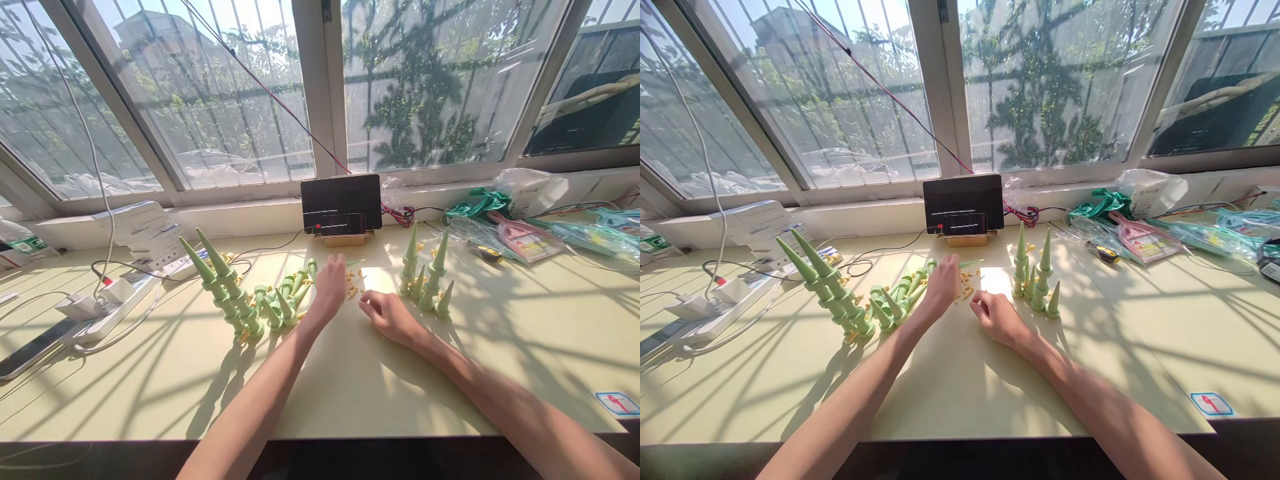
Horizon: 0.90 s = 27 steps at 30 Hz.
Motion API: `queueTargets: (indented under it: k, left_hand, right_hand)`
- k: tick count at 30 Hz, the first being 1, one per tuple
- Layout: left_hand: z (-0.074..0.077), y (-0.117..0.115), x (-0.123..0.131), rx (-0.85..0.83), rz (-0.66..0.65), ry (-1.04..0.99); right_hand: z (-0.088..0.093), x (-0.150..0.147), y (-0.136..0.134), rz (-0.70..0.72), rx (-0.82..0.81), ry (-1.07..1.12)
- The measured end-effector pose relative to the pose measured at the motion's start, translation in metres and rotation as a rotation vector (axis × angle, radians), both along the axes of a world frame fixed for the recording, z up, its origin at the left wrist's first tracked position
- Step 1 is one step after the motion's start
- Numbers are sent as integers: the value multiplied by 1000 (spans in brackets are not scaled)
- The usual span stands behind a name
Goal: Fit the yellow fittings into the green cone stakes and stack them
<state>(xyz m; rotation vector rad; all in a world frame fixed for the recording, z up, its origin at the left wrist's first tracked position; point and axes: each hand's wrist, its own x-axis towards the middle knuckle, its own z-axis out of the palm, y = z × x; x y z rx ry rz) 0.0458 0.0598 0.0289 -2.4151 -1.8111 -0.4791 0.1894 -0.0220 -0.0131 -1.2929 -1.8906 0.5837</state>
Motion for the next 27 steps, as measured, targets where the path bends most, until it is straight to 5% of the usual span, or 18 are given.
queueTargets:
  k: [7, 17, 27]
  left_hand:
    - [3, -46, -12, 88, -252, -406]
    - [-27, -76, -6, -141, -303, -743]
    - [-29, -83, -5, -302, -303, -888]
  right_hand:
    - [2, -1, -1, -53, 6, 33]
    - [2, 1, 1, -92, 37, 38]
    - [8, 4, -3, -113, 34, 72]
